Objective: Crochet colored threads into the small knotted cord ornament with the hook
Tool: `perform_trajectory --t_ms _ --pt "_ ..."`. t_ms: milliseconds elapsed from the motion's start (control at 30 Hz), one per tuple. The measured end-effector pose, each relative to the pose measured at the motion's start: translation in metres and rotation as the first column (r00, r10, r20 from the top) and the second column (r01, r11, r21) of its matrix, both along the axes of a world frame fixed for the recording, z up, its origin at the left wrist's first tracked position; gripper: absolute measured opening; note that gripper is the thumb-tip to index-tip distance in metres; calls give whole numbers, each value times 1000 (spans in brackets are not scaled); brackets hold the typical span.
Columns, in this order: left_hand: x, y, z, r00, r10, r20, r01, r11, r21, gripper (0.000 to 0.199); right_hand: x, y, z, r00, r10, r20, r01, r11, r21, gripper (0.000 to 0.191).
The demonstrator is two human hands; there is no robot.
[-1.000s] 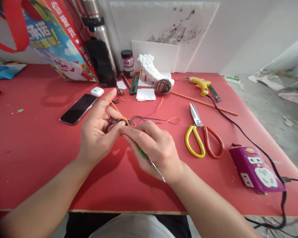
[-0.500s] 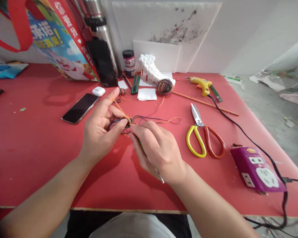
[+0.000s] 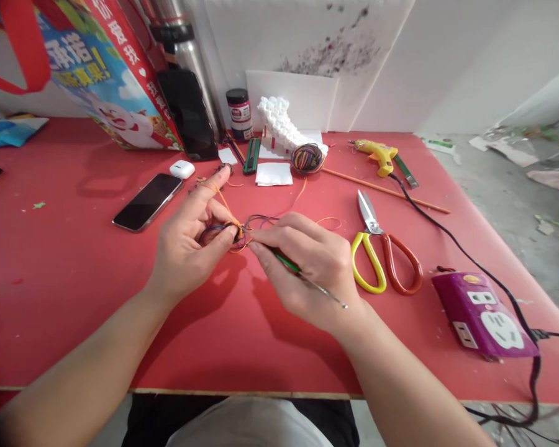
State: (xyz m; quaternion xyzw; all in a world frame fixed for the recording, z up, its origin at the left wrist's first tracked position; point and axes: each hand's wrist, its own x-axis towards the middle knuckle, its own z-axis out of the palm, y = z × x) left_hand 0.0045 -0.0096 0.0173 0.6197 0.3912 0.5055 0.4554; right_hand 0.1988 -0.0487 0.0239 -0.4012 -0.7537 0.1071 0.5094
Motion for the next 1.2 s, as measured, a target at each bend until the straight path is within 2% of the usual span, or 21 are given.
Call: perform_trajectory --t_ms 100,167,267,400,533,700,933,1067,1200 --pt "0 0 2 999 -42 -24 42 999 -17 60 5 3 1 991 14 -134 -34 988 -148 13" --pt "-1 1 3 997 -76 -16 75 996 -38 61 9 5 1 966 -6 -257 -66 960 -271 10" --pt "-3 1 6 990 -133 34 135 988 -72 60 15 10 4 900 -72 -430 -152 874 -462 10" --pt "-8 0 7 973 -199 117 213 969 -127 57 22 17 10 787 -109 -607 -339 747 -573 17" --pt "-10 -2 6 953 -211 219 253 950 -185 62 26 23 9 720 -97 -687 -469 662 -585 28" --pt "-11 -3 8 939 -205 275 271 936 -226 81 29 26 4 672 -71 -737 -549 620 -561 24" --pt "-10 -3 10 931 -266 251 321 923 -212 64 25 27 2 629 -75 -774 -622 548 -559 22" --pt "-4 -7 11 943 -243 226 284 944 -168 47 20 26 -1 602 -53 -797 -655 538 -531 23" --pt "2 -15 14 964 -143 223 171 979 -108 46 12 23 -4 552 -33 -833 -670 577 -467 22"
